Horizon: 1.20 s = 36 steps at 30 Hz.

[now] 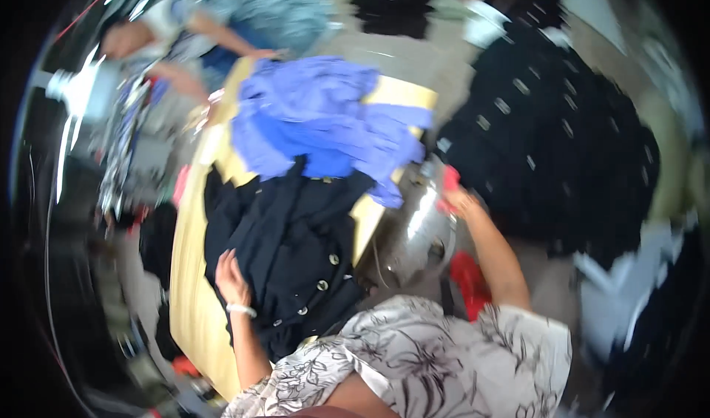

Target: Attaching tags and fasteners to black garments at a workbench in a factory setting.

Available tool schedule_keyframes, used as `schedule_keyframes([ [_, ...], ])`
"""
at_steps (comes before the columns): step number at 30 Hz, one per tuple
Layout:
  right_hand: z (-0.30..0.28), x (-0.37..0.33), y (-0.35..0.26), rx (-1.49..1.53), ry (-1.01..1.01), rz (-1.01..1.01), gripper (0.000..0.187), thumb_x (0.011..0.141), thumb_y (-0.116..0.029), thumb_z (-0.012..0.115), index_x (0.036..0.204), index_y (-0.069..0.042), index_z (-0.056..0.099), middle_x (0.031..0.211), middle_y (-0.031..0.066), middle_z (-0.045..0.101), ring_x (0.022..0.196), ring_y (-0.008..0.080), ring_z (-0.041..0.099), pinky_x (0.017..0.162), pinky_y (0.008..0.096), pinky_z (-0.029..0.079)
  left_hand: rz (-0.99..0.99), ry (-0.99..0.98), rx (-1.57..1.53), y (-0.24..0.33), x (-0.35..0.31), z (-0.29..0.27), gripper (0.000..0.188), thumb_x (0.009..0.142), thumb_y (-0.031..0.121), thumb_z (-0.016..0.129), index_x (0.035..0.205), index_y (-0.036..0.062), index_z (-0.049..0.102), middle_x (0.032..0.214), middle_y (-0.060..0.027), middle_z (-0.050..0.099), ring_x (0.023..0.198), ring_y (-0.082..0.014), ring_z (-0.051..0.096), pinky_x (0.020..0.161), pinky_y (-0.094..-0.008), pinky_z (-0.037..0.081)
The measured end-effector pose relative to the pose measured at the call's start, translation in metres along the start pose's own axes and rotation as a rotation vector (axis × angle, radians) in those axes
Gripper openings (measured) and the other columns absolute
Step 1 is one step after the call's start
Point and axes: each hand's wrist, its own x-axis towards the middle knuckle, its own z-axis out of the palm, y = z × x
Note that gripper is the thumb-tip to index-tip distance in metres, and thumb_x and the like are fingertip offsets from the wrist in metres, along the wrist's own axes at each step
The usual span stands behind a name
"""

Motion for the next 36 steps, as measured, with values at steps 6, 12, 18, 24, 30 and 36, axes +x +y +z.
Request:
schedule_keyframes([
  [6, -0.041, -0.022, -0.026, -0.106, 0.275, -0.015, 0.015, 0.09, -0.016, 0.063, 0.088, -0.004, 0.056, 0.069, 0.0123, 0.065, 0.037, 0.0109, 0.046, 0.031, 0.0259, 0.037, -0.044, 0.149, 0.135, 0.014, -0.01, 0.01, 0.022, 0.094, 0.013, 0.053, 0.111, 0.0062, 0.066, 0.116, -0.0104, 0.064, 0.11, -0.0277, 0.058, 0.099, -0.0413, 0.04],
  [12, -0.061, -0.067, -0.057, -0.232, 0.288, 0.095, 0.01, 0.093, -0.012, 0.055, 0.094, -0.002, 0.051, 0.068, 0.0148, 0.064, 0.038, 0.012, 0.045, 0.032, 0.0292, 0.039, -0.034, 0.231, 0.144, 0.014, -0.007, 0.021, 0.02, 0.093, 0.01, 0.054, 0.108, 0.0061, 0.066, 0.113, -0.0088, 0.065, 0.108, -0.0259, 0.059, 0.095, -0.0396, 0.041],
  [18, -0.041, -0.083, -0.079, -0.52, 0.206, -0.185, 0.015, 0.09, -0.017, 0.058, 0.081, -0.006, 0.055, 0.058, 0.0099, 0.06, 0.034, 0.0165, 0.049, 0.031, 0.0309, 0.036, 0.065, 0.309, 0.079, -0.004, -0.005, 0.034, 0.021, 0.095, 0.009, 0.048, 0.104, 0.0019, 0.065, 0.109, -0.0147, 0.066, 0.104, -0.0325, 0.062, 0.091, -0.0427, 0.045],
  [24, -0.034, -0.056, -0.06, -0.843, 0.122, 0.038, 0.025, 0.092, -0.017, 0.057, 0.075, 0.001, 0.06, 0.061, 0.0079, 0.064, 0.037, 0.0118, 0.052, 0.033, 0.0265, 0.041, -0.005, 0.255, 0.052, -0.023, -0.001, 0.054, 0.031, 0.1, 0.015, 0.043, 0.108, -0.0016, 0.067, 0.107, -0.0171, 0.069, 0.095, -0.0331, 0.065, 0.086, -0.0399, 0.05],
  [30, -0.027, -0.061, -0.069, -0.639, 0.199, 0.04, 0.019, 0.088, -0.008, 0.053, 0.079, 0.008, 0.057, 0.063, 0.0129, 0.063, 0.039, 0.0172, 0.055, 0.035, 0.0302, 0.044, 0.023, 0.26, 0.111, -0.033, -0.002, 0.06, 0.032, 0.1, 0.021, 0.044, 0.109, 0.0007, 0.067, 0.107, -0.0157, 0.069, 0.095, -0.0339, 0.065, 0.086, -0.0407, 0.049],
  [36, -0.082, -0.076, -0.084, -0.683, 0.304, 0.216, 0.019, 0.087, -0.001, 0.047, 0.1, 0.012, 0.05, 0.065, 0.0143, 0.064, 0.039, 0.0153, 0.054, 0.033, 0.0284, 0.043, 0.002, 0.24, 0.118, -0.039, 0.0, 0.065, 0.033, 0.101, 0.021, 0.042, 0.109, 0.0008, 0.067, 0.108, -0.015, 0.069, 0.096, -0.0332, 0.065, 0.086, -0.0406, 0.048],
])
